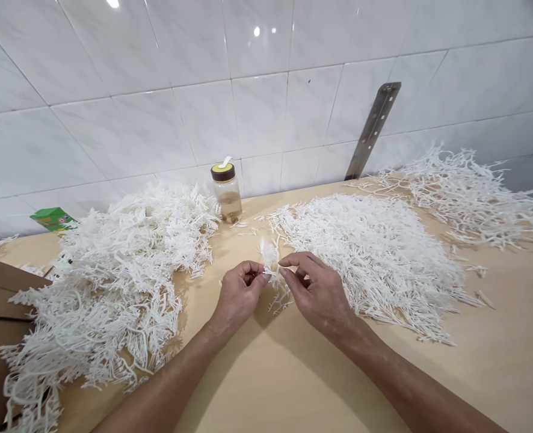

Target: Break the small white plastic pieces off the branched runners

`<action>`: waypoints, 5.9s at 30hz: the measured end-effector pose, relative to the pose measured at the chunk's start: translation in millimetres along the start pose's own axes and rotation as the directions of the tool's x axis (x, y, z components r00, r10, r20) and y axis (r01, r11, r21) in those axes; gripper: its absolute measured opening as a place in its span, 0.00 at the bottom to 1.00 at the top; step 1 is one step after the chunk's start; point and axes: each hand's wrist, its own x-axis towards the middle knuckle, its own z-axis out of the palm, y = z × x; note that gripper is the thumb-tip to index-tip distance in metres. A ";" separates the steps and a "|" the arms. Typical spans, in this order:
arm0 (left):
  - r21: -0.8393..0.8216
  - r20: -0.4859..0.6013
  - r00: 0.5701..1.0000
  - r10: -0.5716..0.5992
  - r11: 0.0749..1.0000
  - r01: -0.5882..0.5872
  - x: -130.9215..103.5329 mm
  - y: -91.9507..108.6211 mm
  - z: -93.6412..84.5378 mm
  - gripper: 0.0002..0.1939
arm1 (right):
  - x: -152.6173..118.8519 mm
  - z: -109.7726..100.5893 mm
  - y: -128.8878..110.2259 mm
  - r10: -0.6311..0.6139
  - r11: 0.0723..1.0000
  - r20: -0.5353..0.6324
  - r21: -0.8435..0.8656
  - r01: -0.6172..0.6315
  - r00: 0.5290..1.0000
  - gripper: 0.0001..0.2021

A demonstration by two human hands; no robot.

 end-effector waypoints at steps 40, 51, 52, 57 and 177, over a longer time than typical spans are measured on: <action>0.208 0.209 0.971 0.115 0.965 -0.160 -10.1 2.3 2.6 0.09 | 4.9 -7.3 3.3 0.339 0.806 0.447 0.315 -0.501 0.828 0.11; 0.201 0.320 0.947 0.014 0.976 -0.082 -6.9 6.4 -1.8 0.14 | 8.9 -19.0 5.6 0.265 0.927 0.360 0.161 -0.339 0.895 0.06; 0.188 0.336 0.942 0.005 0.980 -0.073 -5.7 6.0 -2.5 0.14 | 8.9 -19.7 4.6 0.246 0.939 0.352 0.145 -0.312 0.903 0.06; 0.109 0.385 0.923 0.009 0.992 -0.056 -4.0 6.3 -3.5 0.15 | 10.2 -26.6 -0.2 0.273 0.909 0.451 0.168 -0.381 0.850 0.07; 0.004 0.095 0.995 -0.013 1.000 0.012 -6.4 -3.5 6.0 0.18 | 4.1 -15.1 1.1 0.280 0.922 0.429 0.128 -0.365 0.859 0.11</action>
